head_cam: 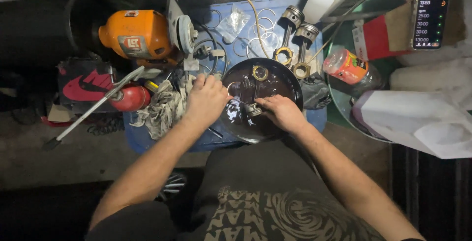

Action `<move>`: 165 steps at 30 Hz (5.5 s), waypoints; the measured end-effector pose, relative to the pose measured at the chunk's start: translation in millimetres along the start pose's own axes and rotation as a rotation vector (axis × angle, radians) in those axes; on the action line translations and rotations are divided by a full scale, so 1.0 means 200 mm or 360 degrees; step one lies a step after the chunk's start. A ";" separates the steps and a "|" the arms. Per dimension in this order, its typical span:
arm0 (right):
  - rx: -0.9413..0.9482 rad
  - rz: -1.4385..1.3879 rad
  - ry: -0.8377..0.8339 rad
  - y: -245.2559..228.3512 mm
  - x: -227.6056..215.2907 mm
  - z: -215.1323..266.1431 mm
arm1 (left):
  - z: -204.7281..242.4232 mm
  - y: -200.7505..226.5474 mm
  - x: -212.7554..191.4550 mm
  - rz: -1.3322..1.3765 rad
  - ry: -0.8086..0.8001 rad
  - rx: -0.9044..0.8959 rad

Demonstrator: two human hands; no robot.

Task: The person cleans a piston by scrubbing it with a wire brush and rinsing it in a bowl of dark liquid. They repeatedly dip the piston into the liquid, scrub various parts of the component, and wipe it with a cloth.

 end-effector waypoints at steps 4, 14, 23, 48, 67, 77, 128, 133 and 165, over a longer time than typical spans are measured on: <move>0.0020 -0.0017 -0.0016 0.02 0.02 0.00 | -0.01 0.03 0.00 0.0076 -0.0026 0.0007; -0.0014 -0.0024 0.0061 0.07 0.07 0.02 | 0.06 0.04 0.04 0.0128 -0.0033 -0.0142; 0.0075 -0.0072 0.0009 0.05 0.06 0.02 | 0.20 0.10 0.07 0.0295 -0.0189 -0.0537; 0.0039 -0.0080 0.0044 0.04 0.06 0.01 | 0.19 0.12 -0.08 -0.0102 0.0159 -0.0230; 0.0028 0.0025 0.0083 0.02 0.04 0.00 | 0.16 0.24 -0.09 -0.0182 0.0014 -0.0287; -0.0035 0.0033 0.0106 -0.01 0.02 0.00 | 0.15 0.25 -0.08 -0.0234 -0.0126 -0.0327; 0.0003 -0.0022 -0.0006 0.09 0.06 -0.14 | 0.25 0.38 -0.21 -0.0043 -0.0602 -0.0001; -0.0012 -0.0048 -0.0004 0.10 0.07 -0.15 | 0.25 0.40 -0.20 0.0029 -0.0675 0.0001; -0.0051 0.0076 -0.0014 0.11 0.10 -0.14 | 0.16 0.31 0.00 0.0323 -0.0855 0.0006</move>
Point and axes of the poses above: each hand's wrist, its own z-axis away from the middle knuckle, its own x-axis out of the palm, y = z × x, the point moved 2 cm from there along -z, towards the middle knuckle, and after that the axes turned 1 degree about x, right-handed, at the moved point
